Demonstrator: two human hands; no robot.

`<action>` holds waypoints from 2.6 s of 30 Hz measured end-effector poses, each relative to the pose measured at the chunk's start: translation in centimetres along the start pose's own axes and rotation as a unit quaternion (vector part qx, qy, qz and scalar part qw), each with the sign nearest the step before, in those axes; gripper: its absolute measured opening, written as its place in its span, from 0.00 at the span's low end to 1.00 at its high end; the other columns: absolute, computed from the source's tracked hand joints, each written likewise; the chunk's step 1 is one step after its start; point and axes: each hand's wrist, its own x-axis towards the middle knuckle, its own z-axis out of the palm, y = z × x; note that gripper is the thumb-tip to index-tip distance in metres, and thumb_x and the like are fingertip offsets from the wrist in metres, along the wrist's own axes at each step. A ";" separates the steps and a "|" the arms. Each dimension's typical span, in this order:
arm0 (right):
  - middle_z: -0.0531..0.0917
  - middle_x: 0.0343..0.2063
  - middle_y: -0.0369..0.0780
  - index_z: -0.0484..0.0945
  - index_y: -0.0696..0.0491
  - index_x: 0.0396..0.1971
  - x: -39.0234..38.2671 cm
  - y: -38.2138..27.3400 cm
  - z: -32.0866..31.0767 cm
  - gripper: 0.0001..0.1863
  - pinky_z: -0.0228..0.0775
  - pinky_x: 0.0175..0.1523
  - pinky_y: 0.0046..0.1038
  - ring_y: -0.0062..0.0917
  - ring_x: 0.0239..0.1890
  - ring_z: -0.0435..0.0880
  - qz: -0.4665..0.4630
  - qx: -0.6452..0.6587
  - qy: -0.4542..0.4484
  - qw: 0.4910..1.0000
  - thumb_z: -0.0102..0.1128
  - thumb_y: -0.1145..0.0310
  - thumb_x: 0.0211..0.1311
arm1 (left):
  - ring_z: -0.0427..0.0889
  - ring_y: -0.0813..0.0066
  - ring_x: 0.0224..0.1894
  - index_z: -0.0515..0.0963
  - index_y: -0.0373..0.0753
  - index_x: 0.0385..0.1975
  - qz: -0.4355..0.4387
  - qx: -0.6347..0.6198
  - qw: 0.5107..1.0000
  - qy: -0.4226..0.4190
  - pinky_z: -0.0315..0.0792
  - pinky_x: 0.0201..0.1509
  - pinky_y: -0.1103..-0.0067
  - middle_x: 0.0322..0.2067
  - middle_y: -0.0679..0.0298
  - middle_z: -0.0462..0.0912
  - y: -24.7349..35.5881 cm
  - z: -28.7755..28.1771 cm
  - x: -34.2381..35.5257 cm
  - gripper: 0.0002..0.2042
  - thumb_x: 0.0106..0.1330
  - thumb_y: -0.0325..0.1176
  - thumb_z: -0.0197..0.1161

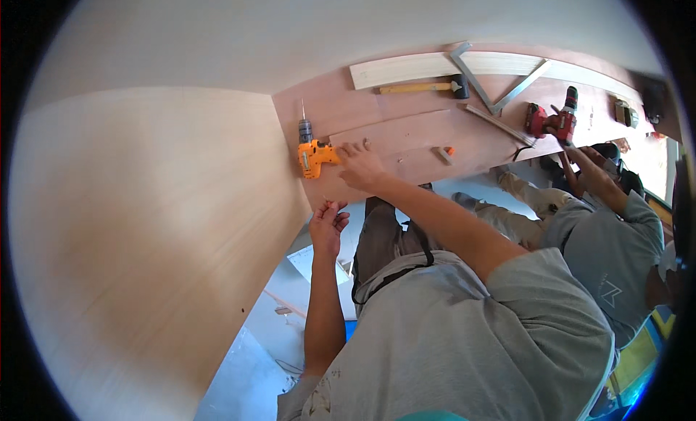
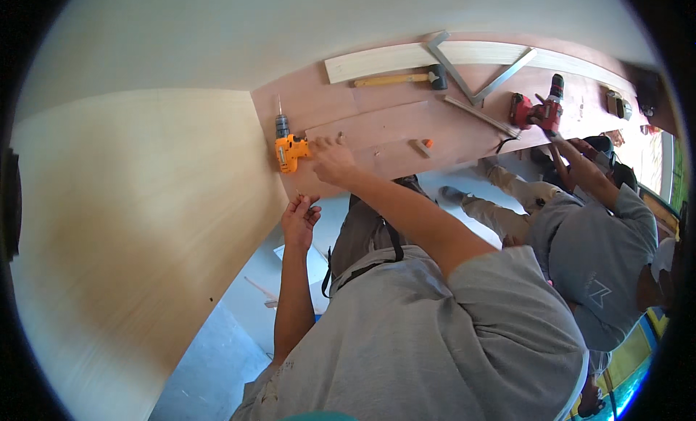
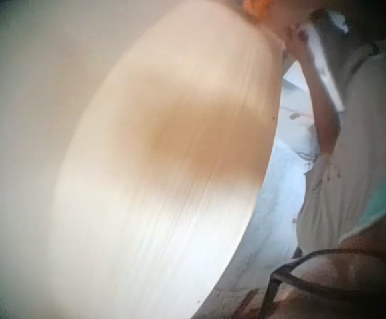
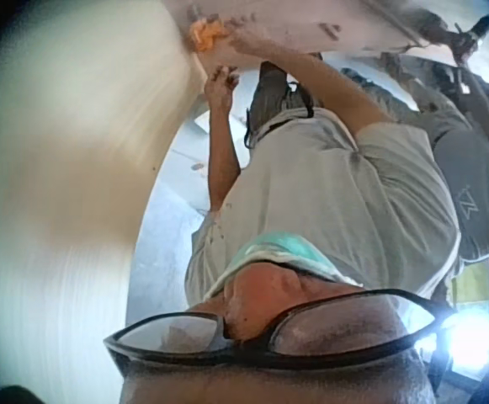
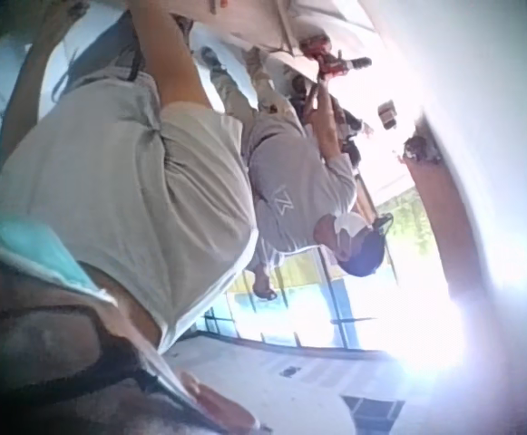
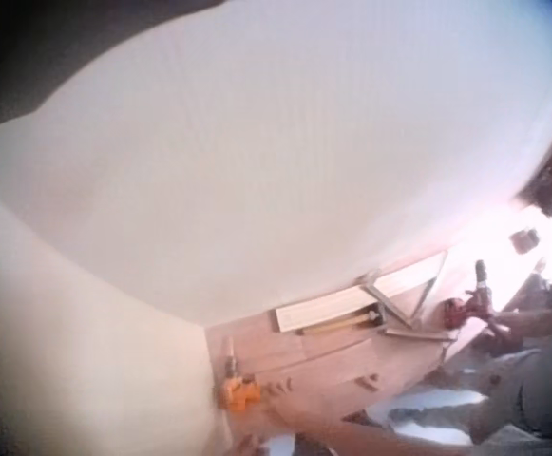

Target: The person assembles wooden furniture by aligning wooden boards and driving screws into the wood using a power drill.

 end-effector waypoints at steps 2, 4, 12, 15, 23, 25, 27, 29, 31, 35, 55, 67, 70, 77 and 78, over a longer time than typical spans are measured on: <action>0.84 0.57 0.47 0.78 0.57 0.61 3.0 -1.1 2.8 0.32 0.71 0.69 0.46 0.40 0.63 0.82 -0.085 -0.144 -0.015 0.986 0.76 0.60 0.59 | 0.89 0.74 0.36 0.79 0.42 0.51 -0.003 0.004 1.000 0.006 0.85 0.41 0.78 0.47 0.58 0.91 0.1 -0.4 -0.4 0.08 0.80 0.35 0.68; 0.84 0.58 0.47 0.79 0.58 0.60 5.9 -1.8 4.0 0.28 0.72 0.68 0.47 0.40 0.65 0.82 -0.069 -0.178 -0.054 0.980 0.72 0.61 0.63 | 0.90 0.73 0.37 0.78 0.42 0.50 0.016 -0.020 1.000 -0.005 0.86 0.42 0.77 0.48 0.57 0.91 -0.1 -1.1 -0.8 0.08 0.80 0.34 0.68; 0.86 0.56 0.49 0.80 0.60 0.59 7.8 -1.0 3.1 0.26 0.82 0.56 0.53 0.45 0.58 0.88 0.000 -0.151 -0.104 0.983 0.69 0.64 0.63 | 0.91 0.71 0.39 0.79 0.41 0.55 0.011 -0.020 1.000 -0.014 0.87 0.44 0.75 0.50 0.56 0.91 -0.8 -1.2 -0.3 0.11 0.81 0.36 0.67; 0.87 0.51 0.52 0.80 0.60 0.55 3.8 -2.6 -2.6 0.28 0.83 0.56 0.49 0.48 0.52 0.90 0.004 -0.005 -0.118 0.993 0.72 0.60 0.58 | 0.90 0.71 0.43 0.79 0.39 0.56 -0.020 -0.087 0.996 -0.014 0.87 0.47 0.74 0.52 0.57 0.90 -2.2 -3.5 1.9 0.13 0.82 0.40 0.65; 0.91 0.40 0.40 0.86 0.53 0.53 -11.2 -2.9 -12.2 0.20 0.83 0.50 0.33 0.29 0.42 0.90 0.088 0.383 -0.064 0.917 0.77 0.60 0.66 | 0.90 0.67 0.48 0.79 0.40 0.49 -0.080 -0.208 0.968 -0.119 0.89 0.53 0.67 0.46 0.60 0.89 0.3 5.1 6.5 0.10 0.87 0.37 0.52; 0.90 0.36 0.33 0.86 0.52 0.52 -12.6 -1.7 -11.7 0.18 0.82 0.43 0.28 0.20 0.35 0.87 0.131 0.495 0.047 0.858 0.80 0.67 0.65 | 0.90 0.69 0.41 0.78 0.39 0.49 -0.057 -0.182 0.977 -0.100 0.90 0.45 0.68 0.42 0.62 0.87 1.3 8.0 7.4 0.09 0.84 0.38 0.57; 0.89 0.36 0.33 0.86 0.53 0.51 -14.2 0.4 -12.2 0.18 0.81 0.40 0.28 0.20 0.33 0.86 0.187 0.526 0.047 0.828 0.81 0.68 0.64 | 0.89 0.69 0.40 0.78 0.38 0.49 -0.019 0.014 0.998 -0.059 0.89 0.44 0.69 0.42 0.61 0.87 1.6 9.6 9.6 0.11 0.82 0.39 0.61; 0.88 0.35 0.35 0.85 0.53 0.50 -16.4 2.7 -12.6 0.19 0.80 0.36 0.27 0.19 0.30 0.85 0.276 0.570 0.055 0.772 0.83 0.71 0.61 | 0.89 0.69 0.39 0.78 0.36 0.50 0.014 0.212 0.977 -0.019 0.89 0.42 0.70 0.42 0.60 0.87 1.3 10.8 11.7 0.13 0.80 0.41 0.64; 0.88 0.35 0.35 0.85 0.54 0.49 -17.6 3.3 -14.4 0.19 0.79 0.35 0.27 0.20 0.29 0.85 0.280 0.578 0.074 0.763 0.83 0.71 0.61 | 0.88 0.66 0.36 0.80 0.35 0.48 0.066 0.311 0.948 -0.034 0.86 0.41 0.65 0.38 0.58 0.88 0.1 9.4 15.6 0.16 0.76 0.43 0.69; 0.87 0.31 0.34 0.85 0.54 0.48 -20.0 4.3 -16.6 0.18 0.78 0.34 0.26 0.20 0.28 0.85 0.296 0.570 0.091 0.762 0.83 0.73 0.60 | 0.88 0.58 0.35 0.83 0.36 0.43 0.269 0.560 0.782 0.044 0.83 0.43 0.59 0.33 0.54 0.88 -1.3 6.6 20.4 0.16 0.73 0.45 0.70; 0.89 0.45 0.36 0.82 0.56 0.58 -21.7 1.5 -19.4 0.26 0.81 0.57 0.29 0.23 0.48 0.88 0.120 0.495 0.082 0.856 0.82 0.63 0.64 | 0.87 0.73 0.39 0.80 0.43 0.45 -0.041 -0.218 0.944 -0.246 0.84 0.49 0.69 0.37 0.67 0.86 4.4 25.5 -6.2 0.16 0.80 0.51 0.66; 0.88 0.43 0.47 0.80 0.53 0.56 -23.8 3.4 -12.6 0.29 0.74 0.57 0.42 0.47 0.47 0.85 -0.001 0.216 0.094 0.972 0.75 0.53 0.59 | 0.70 0.79 0.18 0.71 0.49 0.24 -0.136 -0.086 0.943 -0.291 0.74 0.29 0.71 0.15 0.75 0.66 2.5 21.8 -4.1 0.25 0.75 0.60 0.69; 0.87 0.44 0.49 0.80 0.56 0.51 -23.5 3.8 -11.1 0.26 0.74 0.57 0.43 0.47 0.49 0.84 -0.014 0.168 0.089 0.982 0.75 0.56 0.57 | 0.70 0.78 0.18 0.72 0.48 0.25 -0.133 -0.081 0.948 -0.279 0.73 0.28 0.70 0.16 0.75 0.67 1.8 20.8 -3.1 0.25 0.75 0.60 0.69; 0.87 0.40 0.40 0.80 0.51 0.50 -21.8 3.7 -11.1 0.17 0.72 0.57 0.38 0.34 0.48 0.88 -0.074 -0.055 0.068 0.993 0.67 0.59 0.65 | 0.73 0.74 0.18 0.74 0.47 0.27 -0.129 -0.024 0.974 -0.186 0.77 0.29 0.65 0.17 0.72 0.69 1.4 17.6 -0.9 0.25 0.76 0.62 0.67; 0.87 0.40 0.40 0.80 0.51 0.50 -21.8 3.5 -10.8 0.17 0.71 0.57 0.37 0.34 0.48 0.88 -0.071 -0.067 0.061 0.993 0.66 0.59 0.66 | 0.74 0.73 0.19 0.75 0.46 0.28 -0.129 -0.024 0.976 -0.176 0.78 0.30 0.64 0.17 0.71 0.71 1.1 16.8 -0.6 0.25 0.77 0.62 0.65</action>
